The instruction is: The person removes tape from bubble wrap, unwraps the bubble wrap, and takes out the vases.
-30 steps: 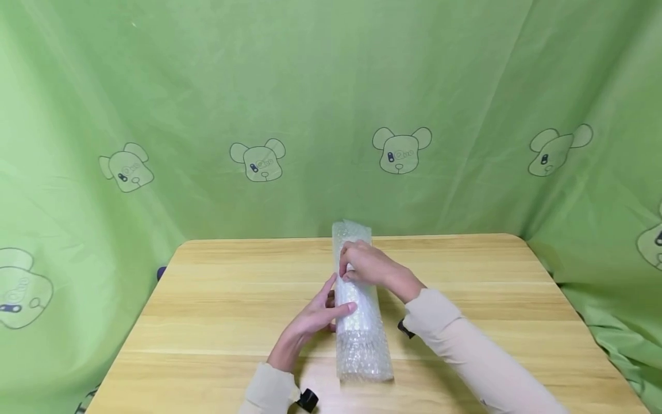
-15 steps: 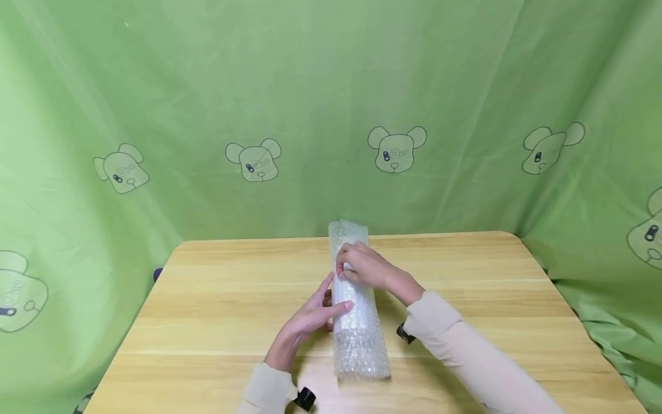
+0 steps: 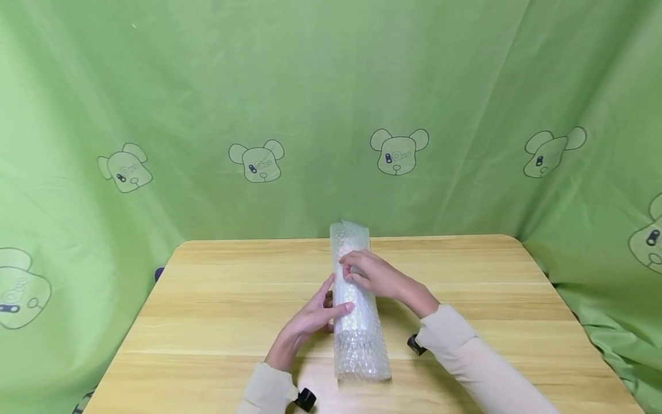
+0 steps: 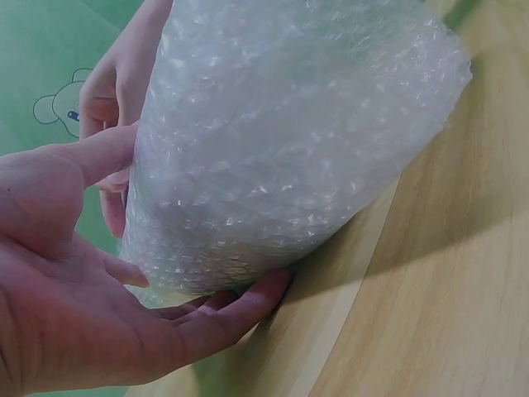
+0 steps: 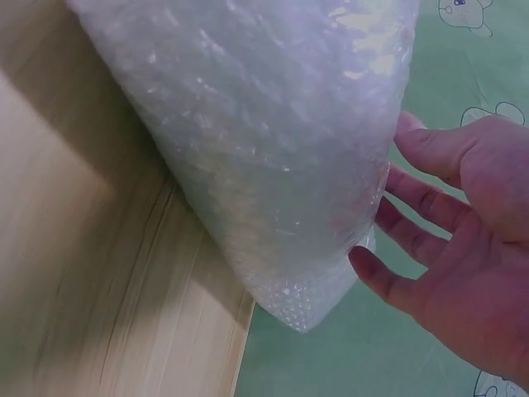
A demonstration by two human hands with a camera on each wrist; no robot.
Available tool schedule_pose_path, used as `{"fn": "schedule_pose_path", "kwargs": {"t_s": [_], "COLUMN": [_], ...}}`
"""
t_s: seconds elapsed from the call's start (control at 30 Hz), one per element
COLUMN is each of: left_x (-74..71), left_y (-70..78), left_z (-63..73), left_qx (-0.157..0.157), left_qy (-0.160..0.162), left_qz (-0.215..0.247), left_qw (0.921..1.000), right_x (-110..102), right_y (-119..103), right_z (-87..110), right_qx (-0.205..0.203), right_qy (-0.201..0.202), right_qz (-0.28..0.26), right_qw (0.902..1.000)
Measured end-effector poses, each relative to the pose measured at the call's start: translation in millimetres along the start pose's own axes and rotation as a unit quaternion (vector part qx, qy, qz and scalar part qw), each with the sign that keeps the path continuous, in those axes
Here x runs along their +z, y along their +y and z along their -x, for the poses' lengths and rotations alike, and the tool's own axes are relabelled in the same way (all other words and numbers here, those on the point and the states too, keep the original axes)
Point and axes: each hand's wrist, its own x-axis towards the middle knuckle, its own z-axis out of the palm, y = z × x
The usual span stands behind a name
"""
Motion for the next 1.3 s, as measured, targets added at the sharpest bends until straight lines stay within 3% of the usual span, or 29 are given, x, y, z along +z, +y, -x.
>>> {"fn": "schedule_pose_path", "kwargs": {"t_s": [0.67,0.97,1.3], "left_x": [0.8,-0.3,1.0], "left_y": [-0.3,0.5,1.6], "left_z": [0.2,0.5,2.3], "left_qx": [-0.002,-0.005,-0.011], "left_qy": [0.005,0.01,0.018], "left_qz": [-0.004,-0.008,-0.004], "left_qw": [1.0,0.9999,0.9998], "right_x": [-6,-14,-22], "right_y": [1,5,20], "right_z": [18.9,32.9,58.7], "right_qx": [0.015,0.028,0.069], "right_qy": [-0.003,0.02,0.047], "right_qz": [-0.036,-0.042,-0.057], "right_qw": [0.9992,0.9986,0.9949]}}
